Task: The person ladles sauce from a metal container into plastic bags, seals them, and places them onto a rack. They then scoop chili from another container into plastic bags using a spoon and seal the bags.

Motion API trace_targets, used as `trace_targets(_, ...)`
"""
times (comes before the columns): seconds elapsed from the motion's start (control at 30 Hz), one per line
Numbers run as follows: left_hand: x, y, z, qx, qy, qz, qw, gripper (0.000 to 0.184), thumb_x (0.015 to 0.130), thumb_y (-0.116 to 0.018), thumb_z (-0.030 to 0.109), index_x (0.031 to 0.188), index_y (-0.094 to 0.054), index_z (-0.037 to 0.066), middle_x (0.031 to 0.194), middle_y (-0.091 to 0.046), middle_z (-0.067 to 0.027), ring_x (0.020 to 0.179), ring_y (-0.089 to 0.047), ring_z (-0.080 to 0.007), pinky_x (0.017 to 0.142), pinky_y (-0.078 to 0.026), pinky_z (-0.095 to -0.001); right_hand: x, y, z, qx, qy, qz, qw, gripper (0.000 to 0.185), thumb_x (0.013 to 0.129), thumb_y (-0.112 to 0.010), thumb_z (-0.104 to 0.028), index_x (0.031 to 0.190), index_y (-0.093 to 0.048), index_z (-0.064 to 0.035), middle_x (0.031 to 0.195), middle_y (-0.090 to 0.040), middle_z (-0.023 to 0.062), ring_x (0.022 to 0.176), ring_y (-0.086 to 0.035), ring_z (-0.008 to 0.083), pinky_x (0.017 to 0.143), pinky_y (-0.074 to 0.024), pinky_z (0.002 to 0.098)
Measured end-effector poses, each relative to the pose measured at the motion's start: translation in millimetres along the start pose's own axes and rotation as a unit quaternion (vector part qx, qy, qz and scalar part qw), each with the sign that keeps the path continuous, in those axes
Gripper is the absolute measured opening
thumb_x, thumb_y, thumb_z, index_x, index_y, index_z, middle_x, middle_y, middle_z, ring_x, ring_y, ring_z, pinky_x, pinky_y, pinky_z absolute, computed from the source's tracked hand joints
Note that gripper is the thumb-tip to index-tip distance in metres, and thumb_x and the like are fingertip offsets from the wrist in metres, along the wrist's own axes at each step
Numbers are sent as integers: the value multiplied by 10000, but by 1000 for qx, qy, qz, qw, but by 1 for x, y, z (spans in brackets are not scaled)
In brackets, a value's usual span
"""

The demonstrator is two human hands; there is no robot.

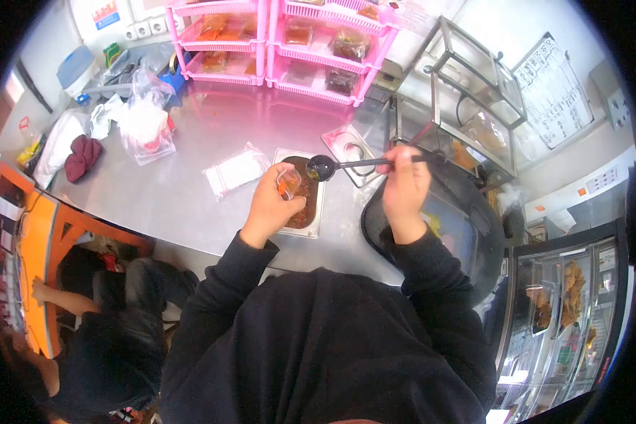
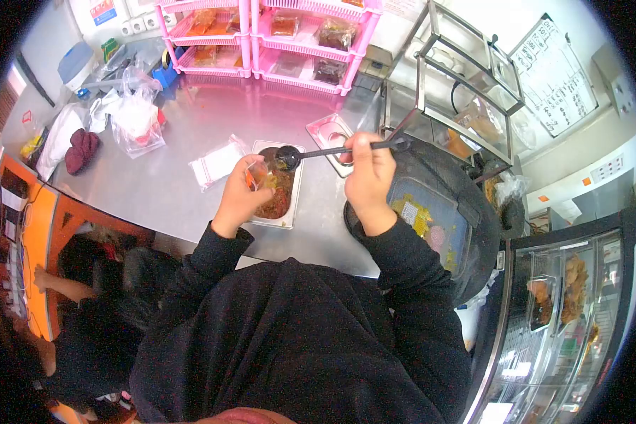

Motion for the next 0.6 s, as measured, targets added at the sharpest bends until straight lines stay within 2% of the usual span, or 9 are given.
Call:
trace_targets(0.03, 2, 4, 6, 66, -31, 26, 997, 548, 584, -651, 83, 1079, -436, -13, 956, -517, -114, 880, -517, -229, 775, -422, -304, -5, 2, 7, -21, -17, 1, 1000, 197, 888, -469, -157, 798, -540, 3, 769, -547, 43, 645, -504, 101, 586, -415, 222)
trace_targets(0.1, 3, 9, 20, 196, -91, 78, 973, 588, 564, -654, 97, 1092, -419, -13, 988, -506, -152, 918, -509, -287, 796, -416, -335, -16, -21, 12, -120, -31, -165, 978, 202, 871, -492, -163, 778, -567, -1, 786, -564, 62, 709, -528, 142, 637, -424, 262)
trace_targets(0.17, 9, 9, 26, 234, -108, 75, 963, 609, 555, -653, 106, 1100, -408, -9, 1020, -483, -171, 949, -489, -313, 812, -406, -369, -33, -47, 17, -227, -66, -334, 913, 205, 862, -501, -176, 776, -579, -6, 786, -574, 75, 731, -537, 172, 660, -424, 284)
trace_targets(0.27, 16, 10, 31, 269, -125, 67, 953, 667, 534, -656, 128, 1131, -388, -1, 1022, -457, -172, 976, -462, -319, 824, -387, -383, -32, -43, 23, -257, -12, -323, 911, 206, 858, -499, -202, 818, -583, -18, 785, -585, 86, 730, -537, 214, 672, -423, 299)
trace_targets(0.4, 22, 4, 42, 330, -91, -1, 940, 802, 515, -665, 199, 1221, -333, 14, 981, -431, -154, 973, -429, -309, 839, -352, -364, -37, -37, 50, -239, -76, -314, 916, 205, 853, -498, -215, 835, -588, -32, 799, -598, 81, 749, -535, 254, 692, -423, 328)
trace_targets(0.5, 36, 4, 27, 226, -103, -59, 967, 787, 584, -611, 214, 1281, -297, 29, 954, -420, -144, 949, -414, -297, 843, -333, -343, -44, -36, 68, -218, -71, -332, 915, 198, 846, -504, -220, 868, -596, -46, 829, -601, 84, 802, -532, 256, 711, -420, 336)
trace_targets(0.57, 45, 7, 11, 175, -97, -48, 979, 699, 646, -555, 180, 1286, -314, 34, 952, -420, -141, 929, -409, -293, 849, -325, -350, -48, -40, 74, -234, -64, -367, 898, 196, 839, -510, -218, 898, -601, -54, 849, -603, 91, 842, -525, 259, 733, -414, 345)
trace_targets(0.6, 47, 8, 10, 149, -95, -41, 983, 656, 678, -527, 164, 1288, -322, 36, 951, -420, -140, 919, -407, -291, 853, -322, -354, -50, -38, 79, -220, -127, -356, 899, 237, 809, -548, -253, 944, -603, -67, 911, -577, 97, 871, -512, 264, 762, -402, 355)
Point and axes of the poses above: each hand's wrist, its own x-axis towards the middle knuckle, its own y-axis out of the back of the hand, z = x × y, the point moved 8 cm from there along x, towards the middle knuckle
